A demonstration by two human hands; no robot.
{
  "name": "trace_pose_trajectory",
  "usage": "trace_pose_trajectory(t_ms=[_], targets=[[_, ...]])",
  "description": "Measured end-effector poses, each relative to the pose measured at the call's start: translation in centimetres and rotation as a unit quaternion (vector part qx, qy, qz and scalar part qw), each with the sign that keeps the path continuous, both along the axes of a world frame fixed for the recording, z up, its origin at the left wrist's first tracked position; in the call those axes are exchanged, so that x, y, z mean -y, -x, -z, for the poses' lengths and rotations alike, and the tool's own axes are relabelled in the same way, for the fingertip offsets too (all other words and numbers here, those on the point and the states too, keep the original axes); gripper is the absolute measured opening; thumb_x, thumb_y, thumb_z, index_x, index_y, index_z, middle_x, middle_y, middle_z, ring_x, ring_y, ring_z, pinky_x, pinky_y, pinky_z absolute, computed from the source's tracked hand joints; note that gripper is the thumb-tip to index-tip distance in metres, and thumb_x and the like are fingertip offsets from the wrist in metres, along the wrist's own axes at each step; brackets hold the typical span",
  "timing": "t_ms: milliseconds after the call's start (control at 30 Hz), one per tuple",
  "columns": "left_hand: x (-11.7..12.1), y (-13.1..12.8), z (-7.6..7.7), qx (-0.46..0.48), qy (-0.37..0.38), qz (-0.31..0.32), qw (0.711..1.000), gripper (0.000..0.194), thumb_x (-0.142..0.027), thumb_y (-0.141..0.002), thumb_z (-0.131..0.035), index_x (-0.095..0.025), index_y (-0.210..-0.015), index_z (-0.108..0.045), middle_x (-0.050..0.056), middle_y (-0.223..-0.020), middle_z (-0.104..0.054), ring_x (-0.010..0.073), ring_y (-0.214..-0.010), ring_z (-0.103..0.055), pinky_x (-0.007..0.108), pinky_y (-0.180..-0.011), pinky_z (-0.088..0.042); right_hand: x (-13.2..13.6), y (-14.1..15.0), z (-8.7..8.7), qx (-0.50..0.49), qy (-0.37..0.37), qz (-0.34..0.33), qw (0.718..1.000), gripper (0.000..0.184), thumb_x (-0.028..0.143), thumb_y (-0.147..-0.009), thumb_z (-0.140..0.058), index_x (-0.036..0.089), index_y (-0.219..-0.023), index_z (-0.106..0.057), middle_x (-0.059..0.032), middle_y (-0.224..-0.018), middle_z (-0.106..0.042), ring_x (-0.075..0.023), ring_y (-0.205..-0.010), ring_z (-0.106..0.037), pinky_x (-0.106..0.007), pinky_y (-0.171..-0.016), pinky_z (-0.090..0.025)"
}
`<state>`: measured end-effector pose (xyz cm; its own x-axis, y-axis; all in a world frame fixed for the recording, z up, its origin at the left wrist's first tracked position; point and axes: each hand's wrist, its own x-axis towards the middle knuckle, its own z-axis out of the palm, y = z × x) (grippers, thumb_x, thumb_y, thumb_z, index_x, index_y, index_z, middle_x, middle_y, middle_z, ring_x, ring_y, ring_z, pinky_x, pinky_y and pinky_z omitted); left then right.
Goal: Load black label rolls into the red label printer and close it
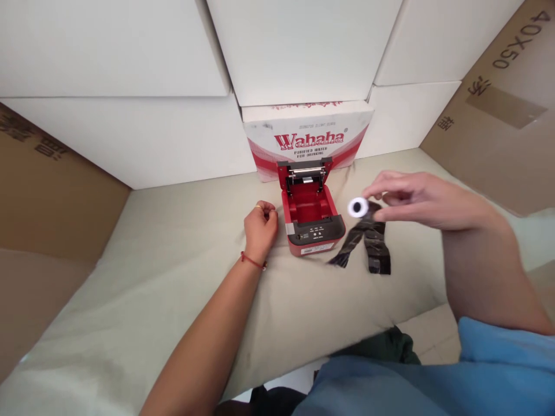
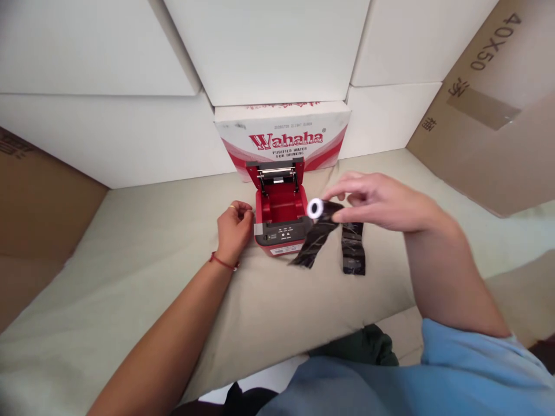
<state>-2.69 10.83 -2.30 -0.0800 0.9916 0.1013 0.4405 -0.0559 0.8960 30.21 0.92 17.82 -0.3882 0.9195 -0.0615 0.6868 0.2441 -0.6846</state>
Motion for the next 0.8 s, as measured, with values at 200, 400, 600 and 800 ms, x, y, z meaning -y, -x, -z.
trace_pose_trajectory(t_ms=[200,400,600,800], targets=[[0.1,0.0,0.1,-0.011,-0.008,0.007,1.0,0.01,-0.024,-0.089,-0.058,-0.025,-0.092,-0.066,0.001,-0.084,-0.077,0.0231,-0.078,-0.069,0.036,-0.079,-0.05,-3.6,9.6,4.5,0.141,-0.052,0.074,0.986,0.042,0.019,-0.1,-0.068,0.025,-0.139,-0.081,0.0003,-0.08,-0.075,-0.0193,-0.075,-0.067,-0.032,-0.076,-0.046],[0.2,0.0,-0.1,-0.018,-0.016,0.011,1.0,0.008,-0.024,-0.089,-0.058,-0.025,-0.091,-0.066,0.002,-0.083,-0.076,0.0234,-0.077,-0.068,0.036,-0.078,-0.048,-5.9,12.1,6.0,0.28,-0.071,0.079,0.954,0.038,0.02,-0.102,-0.063,0.024,-0.135,-0.081,-0.0144,-0.123,-0.087,-0.0366,-0.113,-0.079,-0.04,-0.084,-0.053],[0.2,0.0,-0.1,-0.019,-0.018,0.013,1.0,0.008,-0.022,-0.088,-0.059,-0.025,-0.091,-0.066,0.002,-0.084,-0.077,0.0238,-0.079,-0.07,0.036,-0.081,-0.05,-7.6,13.3,7.1,0.325,-0.049,0.063,0.942,0.023,0.019,-0.097,-0.07,0.022,-0.114,-0.085,-0.0167,-0.113,-0.088,-0.0368,-0.105,-0.082,-0.04,-0.08,-0.059],[0.2,-0.1,0.1,-0.014,-0.016,0.013,1.0,0.009,-0.022,-0.089,-0.059,-0.025,-0.092,-0.066,0.004,-0.087,-0.078,0.0243,-0.081,-0.071,0.037,-0.082,-0.05,-7.2,13.1,7.1,0.28,-0.051,0.06,0.957,0.023,0.02,-0.102,-0.067,0.022,-0.116,-0.085,-0.0136,-0.117,-0.089,-0.0347,-0.11,-0.082,-0.041,-0.088,-0.06]])
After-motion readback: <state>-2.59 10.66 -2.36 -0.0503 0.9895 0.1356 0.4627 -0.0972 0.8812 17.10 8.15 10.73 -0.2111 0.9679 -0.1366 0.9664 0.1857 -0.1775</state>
